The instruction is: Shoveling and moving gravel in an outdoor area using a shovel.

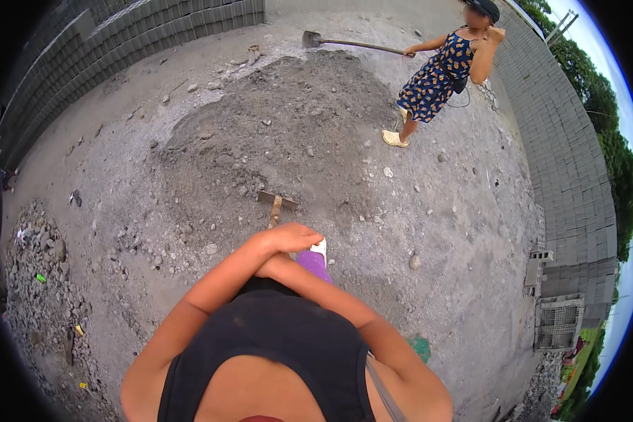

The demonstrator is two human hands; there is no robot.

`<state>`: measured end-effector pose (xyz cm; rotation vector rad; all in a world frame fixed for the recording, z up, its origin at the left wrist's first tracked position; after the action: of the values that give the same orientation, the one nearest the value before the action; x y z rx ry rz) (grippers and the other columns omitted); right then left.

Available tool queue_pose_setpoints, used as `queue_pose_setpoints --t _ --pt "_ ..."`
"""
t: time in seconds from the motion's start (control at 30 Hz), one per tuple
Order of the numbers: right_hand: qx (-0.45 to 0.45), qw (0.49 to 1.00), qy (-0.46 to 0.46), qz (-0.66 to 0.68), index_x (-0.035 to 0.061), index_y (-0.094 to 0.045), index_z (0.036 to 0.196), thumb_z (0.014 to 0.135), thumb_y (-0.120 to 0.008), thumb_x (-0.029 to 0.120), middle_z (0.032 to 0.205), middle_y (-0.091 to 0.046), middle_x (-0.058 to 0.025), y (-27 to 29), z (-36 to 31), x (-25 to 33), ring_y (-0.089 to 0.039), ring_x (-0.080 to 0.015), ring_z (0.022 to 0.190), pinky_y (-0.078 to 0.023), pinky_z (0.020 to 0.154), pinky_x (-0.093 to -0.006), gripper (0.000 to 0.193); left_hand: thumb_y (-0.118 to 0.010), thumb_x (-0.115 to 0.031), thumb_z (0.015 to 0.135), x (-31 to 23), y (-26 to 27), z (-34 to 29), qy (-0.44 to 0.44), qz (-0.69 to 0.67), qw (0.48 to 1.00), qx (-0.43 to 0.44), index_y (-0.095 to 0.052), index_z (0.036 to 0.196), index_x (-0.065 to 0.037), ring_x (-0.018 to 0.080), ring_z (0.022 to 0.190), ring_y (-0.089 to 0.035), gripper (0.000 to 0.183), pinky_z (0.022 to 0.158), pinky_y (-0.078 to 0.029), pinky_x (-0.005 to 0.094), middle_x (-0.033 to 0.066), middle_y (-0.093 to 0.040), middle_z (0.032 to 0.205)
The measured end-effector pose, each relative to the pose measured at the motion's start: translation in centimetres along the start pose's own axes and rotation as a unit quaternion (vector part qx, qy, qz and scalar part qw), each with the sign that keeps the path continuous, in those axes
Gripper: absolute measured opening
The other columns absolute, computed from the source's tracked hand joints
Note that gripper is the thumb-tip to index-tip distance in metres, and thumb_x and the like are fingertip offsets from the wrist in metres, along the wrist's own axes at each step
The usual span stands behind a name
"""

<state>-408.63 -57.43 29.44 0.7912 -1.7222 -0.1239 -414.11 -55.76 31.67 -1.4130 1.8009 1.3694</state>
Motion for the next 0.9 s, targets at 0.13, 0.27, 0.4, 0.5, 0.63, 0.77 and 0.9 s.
queue_pose_setpoints --t 0.13,0.27,0.4,0.5,0.63,0.77,0.9 --pt "0.052 0.998 -0.026 -0.002 0.0111 -0.053 0.121 0.087 -0.05 0.039 0.129 -0.046 -0.0118 1.5 -0.3 2.4 -0.038 -0.0242 0.124 -0.026 0.103 -0.0372 0.045 -0.036 -0.05 0.088 0.2 0.5 -0.6 -0.001 -0.004 1.0 0.004 -0.058 0.111 -0.001 0.0372 0.111 -0.049 0.059 0.094 -0.038 0.0401 0.0229 -0.055 0.116" --pt "0.032 0.999 0.022 0.012 0.0107 -0.055 0.119 0.087 -0.049 0.038 0.129 -0.047 -0.0117 -1.6 1.8 -3.1 -0.039 -0.0232 0.124 -0.028 0.102 -0.0365 0.043 -0.036 -0.049 0.088 0.2 0.9 -1.0 -0.006 -0.024 1.0 -0.005 -0.057 0.113 -0.001 0.0375 0.112 -0.048 0.058 0.095 -0.037 0.0401 0.0231 -0.054 0.117" --pt "0.012 1.0 0.015 -0.018 0.0101 -0.058 0.113 0.086 -0.052 0.036 0.123 -0.051 -0.0118 -0.1 2.0 -0.8 -0.043 -0.0231 0.119 -0.03 0.1 -0.0371 0.038 -0.036 -0.049 0.088 -0.5 2.3 -1.7 0.005 -0.012 1.0 -0.027 -0.057 0.113 -0.001 0.0375 0.113 -0.048 0.059 0.095 -0.037 0.0399 0.0232 -0.054 0.117" --pt "0.032 0.997 0.032 -0.06 0.0109 -0.06 0.11 0.086 -0.05 0.037 0.12 -0.053 -0.0119 2.1 1.2 3.2 -0.046 -0.0238 0.114 -0.031 0.099 -0.0372 0.037 -0.036 -0.049 0.088 0.6 2.6 -1.2 0.0 -0.029 0.999 -0.037 -0.056 0.113 0.0 0.0376 0.112 -0.048 0.059 0.094 -0.038 0.0399 0.0235 -0.054 0.117" --pt "-0.009 0.99 0.049 -0.13 0.0087 -0.062 0.101 0.082 -0.058 0.032 0.11 -0.057 -0.0133 1.6 2.6 1.9 -0.051 -0.0246 0.107 -0.036 0.093 -0.0388 0.031 -0.036 -0.049 0.088 0.5 3.5 -1.1 -0.006 -0.031 0.999 -0.028 -0.056 0.113 0.0 0.0377 0.112 -0.048 0.059 0.093 -0.038 0.0402 0.0236 -0.054 0.116" --pt "-0.03 0.996 0.031 -0.072 0.0084 -0.062 0.101 0.081 -0.059 0.03 0.108 -0.057 -0.0146 2.8 1.4 3.8 -0.052 -0.0257 0.105 -0.037 0.091 -0.0393 0.03 -0.039 -0.047 0.088 0.2 3.6 -1.2 -0.035 -0.028 0.998 -0.044 -0.058 0.109 0.001 0.0356 0.106 -0.052 0.056 0.09 -0.04 0.0391 0.022 -0.058 0.11" --pt "-0.059 0.997 0.036 -0.03 0.0071 -0.063 0.093 0.077 -0.061 0.033 0.103 -0.059 -0.0158 1.6 0.5 3.7 -0.053 -0.0259 0.102 -0.037 0.09 -0.0402 0.031 -0.041 -0.046 0.087 -0.3 2.3 -1.9 -0.072 -0.047 0.993 -0.08 -0.053 0.116 -0.002 0.0327 0.104 -0.053 0.054 0.089 -0.041 0.038 0.019 -0.052 0.12"
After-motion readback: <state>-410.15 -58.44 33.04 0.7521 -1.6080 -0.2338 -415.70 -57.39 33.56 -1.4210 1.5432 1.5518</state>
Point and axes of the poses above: each hand's wrist, its own z-axis towards the middle knuckle, its own y-axis out of the back of the hand, x = y × z, the point moved 2 cm from there along z, towards the middle knuckle
